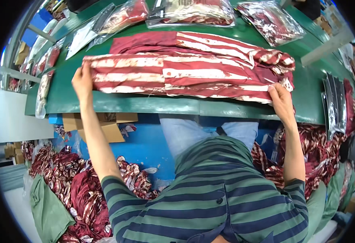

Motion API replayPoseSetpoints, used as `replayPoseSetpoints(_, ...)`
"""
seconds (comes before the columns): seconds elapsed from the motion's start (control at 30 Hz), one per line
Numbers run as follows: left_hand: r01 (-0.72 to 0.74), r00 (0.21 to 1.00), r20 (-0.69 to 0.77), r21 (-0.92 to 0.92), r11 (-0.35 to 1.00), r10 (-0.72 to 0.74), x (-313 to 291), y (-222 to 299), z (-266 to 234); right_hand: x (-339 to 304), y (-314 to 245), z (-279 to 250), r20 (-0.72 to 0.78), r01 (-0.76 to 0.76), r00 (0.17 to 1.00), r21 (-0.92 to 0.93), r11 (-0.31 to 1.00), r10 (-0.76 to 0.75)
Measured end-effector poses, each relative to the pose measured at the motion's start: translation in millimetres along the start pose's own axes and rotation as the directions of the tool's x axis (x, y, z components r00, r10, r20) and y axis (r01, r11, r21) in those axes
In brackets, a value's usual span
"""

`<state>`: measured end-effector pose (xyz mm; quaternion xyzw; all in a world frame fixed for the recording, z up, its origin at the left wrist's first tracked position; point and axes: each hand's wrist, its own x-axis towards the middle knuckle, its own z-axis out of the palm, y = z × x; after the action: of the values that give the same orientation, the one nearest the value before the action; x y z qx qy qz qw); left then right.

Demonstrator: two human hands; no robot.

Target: Folding clothing items and inserting them into plastic shipping bags at a packaging station.

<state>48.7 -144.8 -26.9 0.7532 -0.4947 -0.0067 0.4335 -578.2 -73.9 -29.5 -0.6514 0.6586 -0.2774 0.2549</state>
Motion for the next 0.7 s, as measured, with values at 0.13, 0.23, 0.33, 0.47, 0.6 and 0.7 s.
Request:
replayPoseSetpoints(0.13, -0.110, 0.979, -0.125, 0.328, 0.938, 0.158, 29, 20, 38, 31, -4, 9, -0.161, 0.069, 0.983, -0.099, 0.993, -0.085)
replayPoseSetpoints(0.23, -0.138, 0.990, 0.094, 0.539, 0.831, 0.103, 28, 15, 68, 41, -2, 16, -0.213, 0.018, 0.973, -0.312, 0.950, -0.088)
replayPoseSetpoints(0.33, -0.160, 0.981, 0.187, 0.594, 0.788, 0.058, 18, -14, 96, 48, 13, 37, -0.229, 0.021, 0.966, -0.407, 0.913, -0.124)
replayPoseSetpoints(0.47, -0.054, 0.990, 0.135, 0.592, 0.804, -0.032, 6, 1, 91, 47, 14, 36, -0.267, 0.024, 0.945, -0.520, 0.854, -0.190)
replayPoseSetpoints(0.6, -0.016, 0.994, -0.089, 0.450, 0.893, 0.062, 13, 33, 67, 46, -22, 15, -0.307, 0.000, 0.940, -0.441, 0.897, -0.151)
replayPoseSetpoints(0.7, 0.001, 1.000, -0.021, 0.468, 0.884, 0.010, 35, 32, 82, 65, 2, 28, -0.309, 0.023, 0.929, -0.500, 0.866, -0.203)
